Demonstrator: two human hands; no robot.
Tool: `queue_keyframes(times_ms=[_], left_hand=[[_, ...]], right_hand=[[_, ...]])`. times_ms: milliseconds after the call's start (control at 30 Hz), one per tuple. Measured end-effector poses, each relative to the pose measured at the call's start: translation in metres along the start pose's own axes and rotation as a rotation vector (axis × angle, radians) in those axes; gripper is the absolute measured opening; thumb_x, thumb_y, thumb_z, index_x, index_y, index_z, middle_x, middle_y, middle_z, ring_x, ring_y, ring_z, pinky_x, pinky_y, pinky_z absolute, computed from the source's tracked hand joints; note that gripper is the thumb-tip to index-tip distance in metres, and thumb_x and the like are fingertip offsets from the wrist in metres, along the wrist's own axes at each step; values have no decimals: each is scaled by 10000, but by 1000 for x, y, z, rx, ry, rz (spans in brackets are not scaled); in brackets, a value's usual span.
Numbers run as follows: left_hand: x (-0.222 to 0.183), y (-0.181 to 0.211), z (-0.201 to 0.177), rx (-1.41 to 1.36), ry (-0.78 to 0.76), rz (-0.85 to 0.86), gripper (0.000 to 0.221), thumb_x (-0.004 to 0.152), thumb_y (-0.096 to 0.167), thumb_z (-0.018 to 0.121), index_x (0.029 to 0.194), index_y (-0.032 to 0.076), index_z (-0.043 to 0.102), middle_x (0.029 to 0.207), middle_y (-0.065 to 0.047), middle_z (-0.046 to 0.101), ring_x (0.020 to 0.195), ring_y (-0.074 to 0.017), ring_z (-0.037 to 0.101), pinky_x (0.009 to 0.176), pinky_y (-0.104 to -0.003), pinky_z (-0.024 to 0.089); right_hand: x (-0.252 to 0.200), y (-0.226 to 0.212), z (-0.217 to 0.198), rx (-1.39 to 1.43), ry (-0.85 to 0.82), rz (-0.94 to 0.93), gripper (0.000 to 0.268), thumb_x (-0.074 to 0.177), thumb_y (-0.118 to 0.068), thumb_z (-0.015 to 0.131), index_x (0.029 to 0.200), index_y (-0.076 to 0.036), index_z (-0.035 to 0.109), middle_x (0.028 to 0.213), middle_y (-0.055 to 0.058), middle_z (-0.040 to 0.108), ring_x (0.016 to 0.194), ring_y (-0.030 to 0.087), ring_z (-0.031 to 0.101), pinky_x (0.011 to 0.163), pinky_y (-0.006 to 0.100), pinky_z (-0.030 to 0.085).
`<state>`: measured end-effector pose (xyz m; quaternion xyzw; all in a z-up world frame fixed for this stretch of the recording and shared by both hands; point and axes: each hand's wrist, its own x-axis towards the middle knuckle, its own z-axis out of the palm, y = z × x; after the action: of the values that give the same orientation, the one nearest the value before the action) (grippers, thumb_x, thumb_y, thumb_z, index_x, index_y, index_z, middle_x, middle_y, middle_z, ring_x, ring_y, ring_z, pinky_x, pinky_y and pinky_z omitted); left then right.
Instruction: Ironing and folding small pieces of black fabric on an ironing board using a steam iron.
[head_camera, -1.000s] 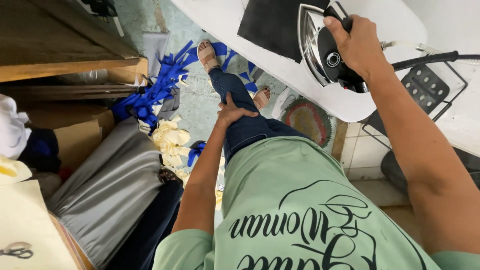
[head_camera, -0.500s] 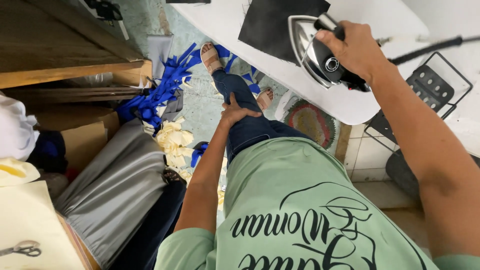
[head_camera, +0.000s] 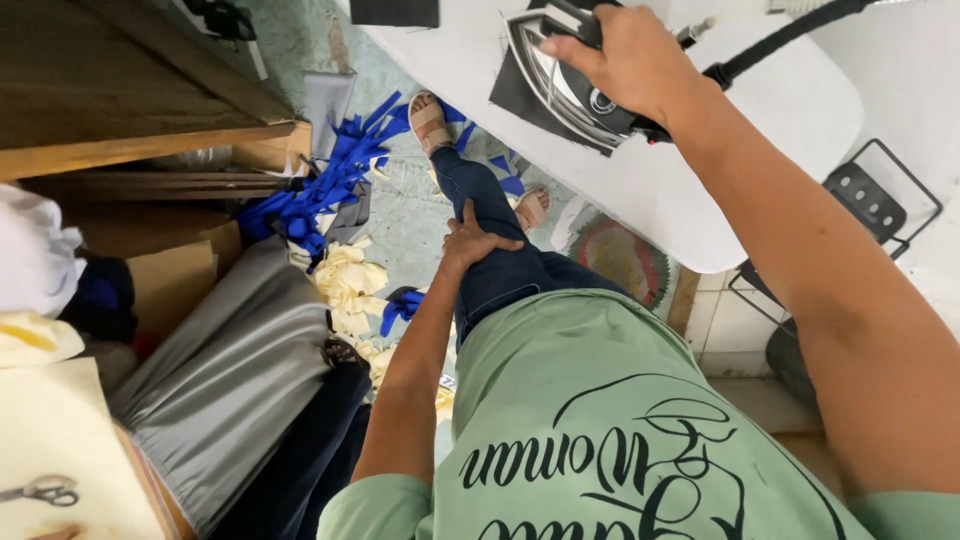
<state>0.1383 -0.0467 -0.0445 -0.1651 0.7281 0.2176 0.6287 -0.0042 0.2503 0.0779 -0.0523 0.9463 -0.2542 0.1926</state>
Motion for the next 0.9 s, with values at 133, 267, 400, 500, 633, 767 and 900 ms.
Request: queue_keyframes(times_ms=[133, 267, 400, 500, 633, 767, 900], left_hand=[[-1, -2, 1, 163, 32, -8, 1518, 612, 780, 824, 1764, 295, -38, 1800, -220, 58, 1621, -469, 238, 1279, -596, 312], [8, -20, 10, 257, 101, 3, 1501, 597, 884, 762, 1765, 265, 50, 1754, -228, 209, 1555, -481, 365, 1198, -630, 409], [16, -53, 11, 285, 419, 88, 1175, 728, 975, 556, 1617, 216, 434, 1479, -209, 577, 1320, -445, 619, 1053, -555, 523], [21, -69, -21, 154, 743, 316, 719, 868, 755, 642, 1375, 248, 688, 1239, -83, 748, 1133, -369, 733, 938, -517, 557], [-29, -29, -121, -22, 1159, 852, 148, 924, 164, 753, 1062, 144, 803, 1005, -69, 826, 919, -306, 790, 815, -414, 584], [-61, 56, -204, -126, 1115, 1124, 219, 1051, 163, 695, 1228, 52, 761, 1095, -93, 794, 779, -205, 738, 753, -365, 615], [-96, 137, -253, -271, 918, 1282, 297, 1080, 266, 674, 1335, 129, 735, 1133, -57, 810, 1006, -175, 755, 900, -370, 613]], right_hand=[[20, -36, -17, 109, 83, -131, 690, 1231, -408, 686, 1688, -80, 286, 1681, 275, 392, 1425, 570, 474, 1056, 628, 428], [36, -52, -17, 91, 74, -92, 768, 1229, -522, 632, 1687, -47, 238, 1672, 341, 406, 1417, 565, 509, 1099, 623, 454], [35, -67, -24, 166, -41, 159, 740, 1160, -727, 529, 1077, 6, 585, 941, 170, 632, 792, 333, 618, 659, 461, 524], [28, -68, -19, 282, -37, 228, 673, 1139, -727, 499, 888, -105, 546, 708, 13, 545, 540, 179, 522, 501, 347, 467], [14, -83, -11, 399, 8, 412, 669, 1097, -713, 511, 992, -59, 606, 719, 9, 589, 544, 156, 557, 483, 321, 506], [17, -92, -9, 475, 49, 523, 602, 1121, -626, 514, 1049, -44, 647, 712, 10, 633, 498, 113, 574, 429, 229, 525], [31, -102, -8, 517, 166, 589, 677, 1006, -773, 520, 1002, -107, 644, 738, 21, 660, 656, 249, 633, 628, 425, 491]])
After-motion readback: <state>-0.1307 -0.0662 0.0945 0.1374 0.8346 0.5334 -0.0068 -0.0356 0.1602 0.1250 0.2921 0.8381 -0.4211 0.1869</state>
